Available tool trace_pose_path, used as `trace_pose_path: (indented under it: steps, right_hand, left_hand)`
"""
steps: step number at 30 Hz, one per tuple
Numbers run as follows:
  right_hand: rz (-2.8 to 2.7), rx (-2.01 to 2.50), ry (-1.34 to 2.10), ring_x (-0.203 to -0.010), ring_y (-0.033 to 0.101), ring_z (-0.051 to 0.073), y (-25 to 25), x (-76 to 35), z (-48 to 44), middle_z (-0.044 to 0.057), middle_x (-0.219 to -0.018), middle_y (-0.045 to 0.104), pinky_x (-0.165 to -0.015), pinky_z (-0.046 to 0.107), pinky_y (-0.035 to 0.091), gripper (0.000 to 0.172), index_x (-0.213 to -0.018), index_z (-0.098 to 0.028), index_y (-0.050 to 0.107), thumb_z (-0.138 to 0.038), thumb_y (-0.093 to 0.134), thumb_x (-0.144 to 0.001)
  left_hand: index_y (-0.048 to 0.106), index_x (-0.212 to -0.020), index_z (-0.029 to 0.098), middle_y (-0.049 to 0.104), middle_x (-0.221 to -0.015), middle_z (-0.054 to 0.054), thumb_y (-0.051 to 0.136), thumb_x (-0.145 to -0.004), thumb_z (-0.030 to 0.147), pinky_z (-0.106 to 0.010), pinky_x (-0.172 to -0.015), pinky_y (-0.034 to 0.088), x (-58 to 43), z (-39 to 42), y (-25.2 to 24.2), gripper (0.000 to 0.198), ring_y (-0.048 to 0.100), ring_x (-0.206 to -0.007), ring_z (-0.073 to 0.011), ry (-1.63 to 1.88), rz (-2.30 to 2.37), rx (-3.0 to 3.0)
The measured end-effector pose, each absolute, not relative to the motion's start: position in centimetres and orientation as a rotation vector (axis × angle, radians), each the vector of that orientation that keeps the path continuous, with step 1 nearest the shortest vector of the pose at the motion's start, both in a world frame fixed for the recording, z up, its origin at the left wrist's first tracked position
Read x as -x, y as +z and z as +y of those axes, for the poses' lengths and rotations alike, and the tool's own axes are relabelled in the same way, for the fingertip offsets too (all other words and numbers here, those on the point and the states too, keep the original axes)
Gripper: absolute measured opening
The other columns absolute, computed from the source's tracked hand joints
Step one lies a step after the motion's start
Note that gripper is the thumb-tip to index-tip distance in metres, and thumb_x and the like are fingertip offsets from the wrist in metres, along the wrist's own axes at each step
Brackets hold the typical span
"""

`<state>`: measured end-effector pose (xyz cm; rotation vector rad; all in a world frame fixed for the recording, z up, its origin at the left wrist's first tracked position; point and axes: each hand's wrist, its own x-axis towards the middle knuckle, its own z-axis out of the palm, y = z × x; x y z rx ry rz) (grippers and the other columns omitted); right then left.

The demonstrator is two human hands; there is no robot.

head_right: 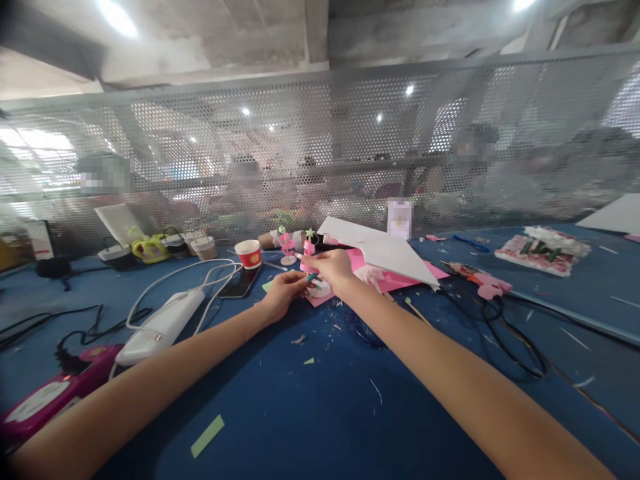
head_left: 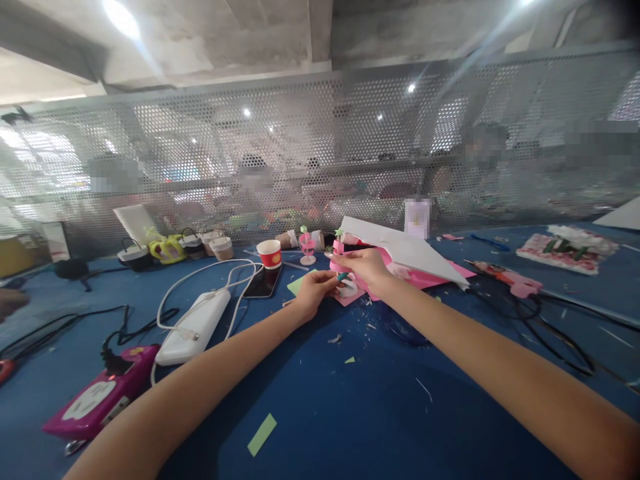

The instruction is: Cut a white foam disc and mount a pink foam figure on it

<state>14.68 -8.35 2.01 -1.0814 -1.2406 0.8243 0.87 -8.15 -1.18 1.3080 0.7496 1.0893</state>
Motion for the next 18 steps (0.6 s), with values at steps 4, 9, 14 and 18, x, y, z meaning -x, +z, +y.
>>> trace_pose_path:
  steps: [4, 9, 14, 18]
  right_hand:
    - [-1.135, 1.135, 0.852, -0.058, 0.061, 0.017, 2.4, -14.5, -8.8, 0.004, -0.062, 0.068, -0.049, 0.029, 0.049, 0.026, -0.065, -0.015, 0.071, -0.034, 0.082, -0.050]
    - [-1.085, 1.131, 0.881, -0.065, 0.064, 0.018, 2.8, -14.3, -9.1, 0.005, -0.068, 0.071, -0.054, 0.029, 0.051, 0.021, -0.067, -0.016, 0.073, -0.028, 0.081, -0.051]
    - [-1.042, 1.152, 0.915, -0.073, 0.065, 0.020, 3.0, -14.5, -9.1, 0.006, -0.071, 0.071, -0.062, 0.030, 0.052, 0.021, -0.063, -0.016, 0.071, -0.026, 0.083, -0.049]
    - [-1.056, 1.150, 0.996, -0.075, 0.065, 0.020, 3.4, -14.7, -9.3, 0.006, -0.074, 0.071, -0.067, 0.032, 0.052, 0.028, -0.064, -0.015, 0.070, -0.032, 0.085, -0.047]
  left_hand:
    - [0.069, -0.071, 0.014, 0.068, -0.062, -0.001, 0.083, -0.049, 0.041, -0.022, -0.054, 0.043, -0.9, -8.1, -1.2, 0.037, 0.055, -0.050, -0.0091, 1.090, 0.750, -1.315]
    - [0.070, -0.072, 0.014, 0.069, -0.062, -0.002, 0.082, -0.052, 0.040, -0.022, -0.054, 0.043, -0.8, -7.9, -1.4, 0.036, 0.055, -0.050, -0.0091, 1.075, 0.746, -1.340]
    - [0.070, -0.073, 0.015, 0.069, -0.063, -0.001, 0.083, -0.052, 0.039, -0.022, -0.053, 0.043, -0.8, -7.8, -1.5, 0.034, 0.055, -0.050, -0.0088, 1.077, 0.741, -1.335]
    - [0.071, -0.073, 0.015, 0.069, -0.063, -0.001, 0.082, -0.053, 0.039, -0.022, -0.053, 0.042, -0.8, -7.8, -1.5, 0.032, 0.055, -0.050, -0.0088, 1.070, 0.732, -1.350]
